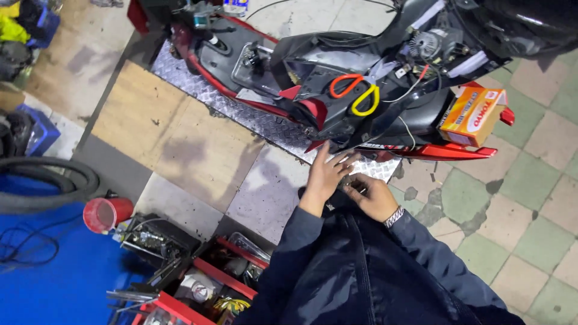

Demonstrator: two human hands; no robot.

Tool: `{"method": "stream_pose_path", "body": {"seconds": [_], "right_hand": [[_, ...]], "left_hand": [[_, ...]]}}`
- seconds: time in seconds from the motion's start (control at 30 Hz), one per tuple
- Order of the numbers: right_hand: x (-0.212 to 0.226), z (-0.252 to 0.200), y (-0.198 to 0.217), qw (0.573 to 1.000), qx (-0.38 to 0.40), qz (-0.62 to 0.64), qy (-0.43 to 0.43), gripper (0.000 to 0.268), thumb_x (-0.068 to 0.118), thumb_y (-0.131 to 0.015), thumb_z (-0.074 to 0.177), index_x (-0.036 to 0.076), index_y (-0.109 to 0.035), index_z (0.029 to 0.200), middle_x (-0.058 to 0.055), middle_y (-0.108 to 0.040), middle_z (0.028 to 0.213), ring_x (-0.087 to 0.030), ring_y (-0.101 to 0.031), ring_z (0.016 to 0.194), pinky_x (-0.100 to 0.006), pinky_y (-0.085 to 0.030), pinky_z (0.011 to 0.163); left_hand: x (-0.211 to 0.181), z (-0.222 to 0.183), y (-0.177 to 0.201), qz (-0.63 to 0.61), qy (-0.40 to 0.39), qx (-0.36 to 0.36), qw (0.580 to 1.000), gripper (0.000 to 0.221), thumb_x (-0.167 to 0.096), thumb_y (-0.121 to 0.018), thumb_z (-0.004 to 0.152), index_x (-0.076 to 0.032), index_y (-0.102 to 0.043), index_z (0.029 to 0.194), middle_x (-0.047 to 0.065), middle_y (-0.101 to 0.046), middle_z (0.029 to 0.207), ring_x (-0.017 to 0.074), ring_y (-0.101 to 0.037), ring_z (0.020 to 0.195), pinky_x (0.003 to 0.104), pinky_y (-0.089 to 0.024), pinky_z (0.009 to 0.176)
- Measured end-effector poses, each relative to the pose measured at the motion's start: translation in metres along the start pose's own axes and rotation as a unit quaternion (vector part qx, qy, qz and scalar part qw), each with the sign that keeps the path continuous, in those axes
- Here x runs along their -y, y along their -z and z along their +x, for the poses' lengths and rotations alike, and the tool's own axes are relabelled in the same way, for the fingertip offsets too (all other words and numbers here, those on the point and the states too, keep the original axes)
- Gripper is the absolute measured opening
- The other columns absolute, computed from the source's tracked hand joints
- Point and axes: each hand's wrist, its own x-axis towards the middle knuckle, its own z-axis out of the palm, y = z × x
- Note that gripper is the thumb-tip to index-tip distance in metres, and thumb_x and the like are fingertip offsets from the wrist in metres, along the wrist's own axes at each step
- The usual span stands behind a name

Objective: The person is stripping electrical wires using scissors and connecting them to the wiring harness of a motorcycle.

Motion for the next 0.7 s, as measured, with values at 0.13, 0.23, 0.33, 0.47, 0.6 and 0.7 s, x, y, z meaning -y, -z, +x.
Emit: {"method": "stream_pose_path", "body": {"seconds": [0.13, 0.23, 0.33, 0.47, 0.6, 0.7], "right_hand": [[-0.015, 0.016, 0.014, 0.999, -0.04, 0.029, -0.016, 0.02, 0.018, -0.074, 0.089, 0.007, -0.074, 0.104, -0.015, -0.077, 0.08, -0.03, -0.075, 0.079, -0.039, -0.058, 0.069], [-0.021, 0.023, 0.025, 0.997, -0.053, 0.061, -0.004, 0.023, 0.019, -0.076, 0.089, 0.006, -0.074, 0.107, -0.015, -0.077, 0.083, -0.032, -0.076, 0.081, -0.039, -0.059, 0.071], [-0.033, 0.026, 0.034, 0.995, -0.073, 0.067, 0.022, 0.022, 0.023, -0.077, 0.09, 0.01, -0.074, 0.107, -0.011, -0.077, 0.082, -0.028, -0.075, 0.08, -0.036, -0.059, 0.068], [-0.034, 0.029, 0.051, 0.992, -0.094, 0.076, 0.042, 0.022, 0.019, -0.077, 0.088, 0.006, -0.073, 0.106, -0.013, -0.076, 0.082, -0.03, -0.075, 0.079, -0.038, -0.059, 0.067], [-0.046, 0.041, 0.063, 0.991, -0.103, 0.074, 0.042, 0.021, 0.019, -0.076, 0.088, 0.008, -0.075, 0.106, -0.012, -0.076, 0.083, -0.031, -0.075, 0.083, -0.041, -0.059, 0.07], [-0.059, 0.046, 0.06, 0.993, -0.082, 0.081, 0.019, 0.02, 0.019, -0.076, 0.088, 0.007, -0.075, 0.104, -0.013, -0.076, 0.081, -0.032, -0.075, 0.082, -0.042, -0.059, 0.071]], "left_hand": [[0.016, 0.101, 0.025, 0.013, -0.006, -0.028, 1.0, 0.015, -0.015, -0.073, 0.086, -0.014, -0.06, 0.091, 0.019, -0.076, 0.098, 0.0344, -0.077, 0.083, 0.035, -0.062, 0.071], [-0.016, 0.109, 0.021, -0.001, 0.015, -0.005, 1.0, 0.014, -0.002, -0.071, 0.085, 0.0, -0.064, 0.097, 0.029, -0.072, 0.102, 0.0405, -0.075, 0.093, 0.039, -0.067, 0.078], [-0.039, 0.096, 0.008, 0.033, -0.019, -0.011, 0.999, 0.016, 0.0, -0.07, 0.085, 0.001, -0.065, 0.101, 0.032, -0.07, 0.107, 0.0438, -0.074, 0.097, 0.043, -0.067, 0.085], [-0.055, 0.067, -0.013, 0.122, -0.143, -0.046, 0.981, 0.011, 0.007, -0.069, 0.084, 0.003, -0.07, 0.095, 0.035, -0.068, 0.102, 0.0532, -0.072, 0.095, 0.055, -0.064, 0.086], [-0.054, 0.049, -0.014, 0.165, -0.201, -0.058, 0.964, 0.013, 0.007, -0.068, 0.086, -0.003, -0.067, 0.094, 0.024, -0.067, 0.092, 0.0533, -0.073, 0.084, 0.049, -0.068, 0.069], [-0.04, 0.067, 0.056, 0.161, -0.224, -0.065, 0.959, 0.025, 0.004, -0.068, 0.087, -0.005, -0.059, 0.109, 0.022, -0.065, 0.096, 0.0517, -0.072, 0.084, 0.055, -0.068, 0.075]]}}
